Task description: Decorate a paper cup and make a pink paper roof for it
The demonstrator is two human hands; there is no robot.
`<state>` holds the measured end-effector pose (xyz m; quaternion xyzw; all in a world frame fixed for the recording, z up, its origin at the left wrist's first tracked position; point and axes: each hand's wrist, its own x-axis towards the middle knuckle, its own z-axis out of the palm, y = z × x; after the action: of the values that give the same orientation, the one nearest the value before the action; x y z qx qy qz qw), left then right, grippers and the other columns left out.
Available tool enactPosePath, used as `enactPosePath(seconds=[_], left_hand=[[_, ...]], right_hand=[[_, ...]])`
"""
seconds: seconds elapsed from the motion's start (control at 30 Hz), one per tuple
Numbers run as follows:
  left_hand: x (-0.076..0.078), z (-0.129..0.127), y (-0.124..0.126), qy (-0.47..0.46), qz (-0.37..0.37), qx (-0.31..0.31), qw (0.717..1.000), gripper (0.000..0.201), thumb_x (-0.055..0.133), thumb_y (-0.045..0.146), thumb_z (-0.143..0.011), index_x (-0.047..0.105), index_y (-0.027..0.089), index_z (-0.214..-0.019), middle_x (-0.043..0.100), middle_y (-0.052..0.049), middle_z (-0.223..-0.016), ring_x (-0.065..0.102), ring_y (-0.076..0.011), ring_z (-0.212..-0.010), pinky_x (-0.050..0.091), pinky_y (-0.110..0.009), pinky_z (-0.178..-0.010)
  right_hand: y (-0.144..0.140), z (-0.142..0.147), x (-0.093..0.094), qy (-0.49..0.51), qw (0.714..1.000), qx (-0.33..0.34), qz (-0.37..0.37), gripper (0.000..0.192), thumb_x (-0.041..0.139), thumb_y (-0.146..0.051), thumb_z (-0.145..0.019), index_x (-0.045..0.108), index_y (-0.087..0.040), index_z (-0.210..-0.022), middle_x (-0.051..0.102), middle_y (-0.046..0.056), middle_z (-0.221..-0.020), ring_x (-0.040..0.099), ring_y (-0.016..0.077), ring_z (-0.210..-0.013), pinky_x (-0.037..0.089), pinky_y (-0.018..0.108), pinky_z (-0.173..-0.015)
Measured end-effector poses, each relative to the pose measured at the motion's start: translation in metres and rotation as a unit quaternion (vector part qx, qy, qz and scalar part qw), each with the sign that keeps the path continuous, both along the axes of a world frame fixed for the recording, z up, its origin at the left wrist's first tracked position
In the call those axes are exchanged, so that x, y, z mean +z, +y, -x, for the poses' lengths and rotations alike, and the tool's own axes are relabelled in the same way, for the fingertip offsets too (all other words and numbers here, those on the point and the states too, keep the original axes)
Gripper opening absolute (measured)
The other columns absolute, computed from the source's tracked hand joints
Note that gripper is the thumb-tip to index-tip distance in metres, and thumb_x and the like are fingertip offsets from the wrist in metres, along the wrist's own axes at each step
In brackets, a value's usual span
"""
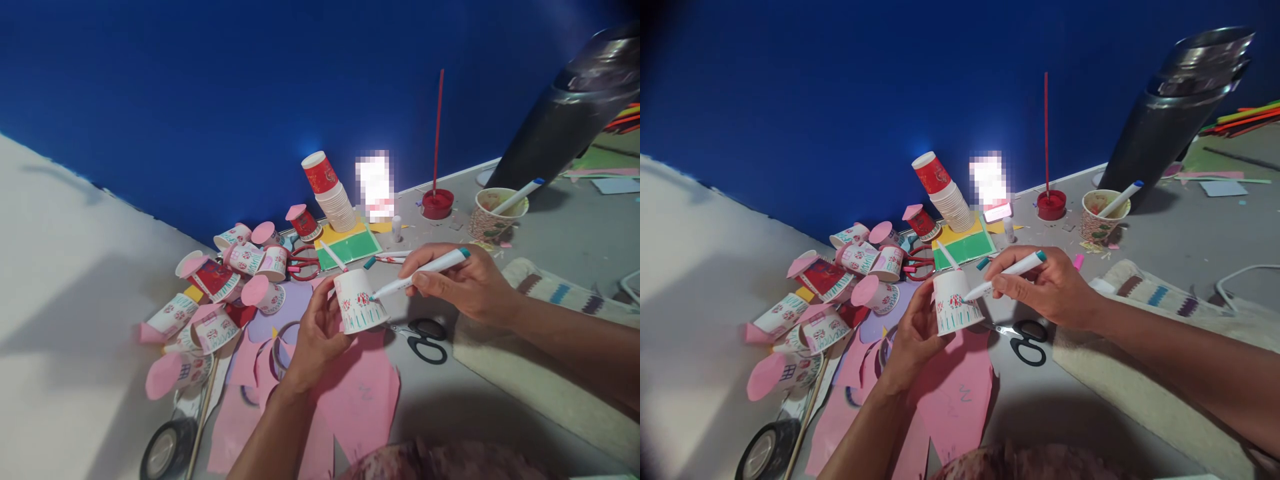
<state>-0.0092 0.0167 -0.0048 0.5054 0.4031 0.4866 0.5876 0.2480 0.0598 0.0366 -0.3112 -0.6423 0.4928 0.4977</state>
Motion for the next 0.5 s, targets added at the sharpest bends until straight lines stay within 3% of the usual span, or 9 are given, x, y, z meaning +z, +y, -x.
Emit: enactPosePath(seconds=[0.5], left_hand=[[-0.0003, 0.0009, -0.0002, 0.015, 0.003, 0.004, 1.0, 0.085, 0.091, 0.025, -0.071, 0.05, 0.031, -0.146, 0.058, -0.01, -0.153, 0.056, -0.0316, -0.142, 0.055, -0.037, -0.106]], right_hand=[[0.0013, -0.0007, -0.003, 0.008, 1.0, -0.005, 0.022, 0.022, 0.079, -0.048, -0.091, 0.081, -0.026, -0.088, 0.074, 0.0, -0.069, 0.064, 0.0145, -0.06, 0.05, 0.026, -0.054]])
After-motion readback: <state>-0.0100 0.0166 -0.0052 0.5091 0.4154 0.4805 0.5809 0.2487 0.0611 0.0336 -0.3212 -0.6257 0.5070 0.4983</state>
